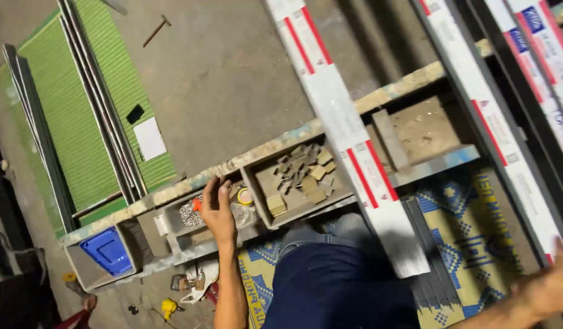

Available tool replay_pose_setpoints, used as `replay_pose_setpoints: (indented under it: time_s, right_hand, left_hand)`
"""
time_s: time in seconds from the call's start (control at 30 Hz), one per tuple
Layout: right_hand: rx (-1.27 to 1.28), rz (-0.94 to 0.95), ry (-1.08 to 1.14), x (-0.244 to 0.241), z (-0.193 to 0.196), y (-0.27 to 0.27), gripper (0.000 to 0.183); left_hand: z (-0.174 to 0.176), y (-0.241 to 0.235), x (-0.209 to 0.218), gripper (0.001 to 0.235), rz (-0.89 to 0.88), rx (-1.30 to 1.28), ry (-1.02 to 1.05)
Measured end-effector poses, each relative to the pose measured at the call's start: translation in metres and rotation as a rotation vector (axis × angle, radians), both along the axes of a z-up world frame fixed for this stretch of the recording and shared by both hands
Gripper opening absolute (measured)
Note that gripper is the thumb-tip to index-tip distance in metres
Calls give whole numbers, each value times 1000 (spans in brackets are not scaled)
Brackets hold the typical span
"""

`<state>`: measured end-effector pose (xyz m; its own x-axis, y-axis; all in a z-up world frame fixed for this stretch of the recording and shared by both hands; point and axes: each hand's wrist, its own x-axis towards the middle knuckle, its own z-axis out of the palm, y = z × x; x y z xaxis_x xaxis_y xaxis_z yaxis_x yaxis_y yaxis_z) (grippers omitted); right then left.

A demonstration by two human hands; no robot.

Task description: Assembling metal frame sections by aligning profiles and fastening them with a screwdriver.

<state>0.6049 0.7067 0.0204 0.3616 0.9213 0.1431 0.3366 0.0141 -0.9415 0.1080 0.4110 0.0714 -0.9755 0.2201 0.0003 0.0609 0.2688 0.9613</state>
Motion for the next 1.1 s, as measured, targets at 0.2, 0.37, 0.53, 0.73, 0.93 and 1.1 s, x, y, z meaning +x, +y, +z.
replay_pose_setpoints:
  time_s: [0.2, 0.37, 0.53, 0.73, 0.93, 1.1]
  right_hand:
    - [-152, 661, -170, -171, 48, -144, 25]
    - [-292, 1055, -335, -223, 38, -247, 32]
    - [-502, 1532, -436, -233, 3, -330, 62]
    - [-770, 1256, -627, -214, -26, -391, 65]
    - [-909, 1374, -381, -224, -78, -432, 53]
    - [-882, 1312, -171, -238, -96, -489, 66]
  left_hand:
    - [-56, -109, -13, 39, 131, -145, -157]
    - [-76, -152, -17, 35, -43, -140, -192]
    - [-75, -149, -35, 33, -226, -78, -239]
    - [-59, -119, -54, 31, -500, -98, -104]
    - [-29, -109, -48, 33, -564, -227, -60]
    - [-36, -132, -42, 36, -668, -214, -99]
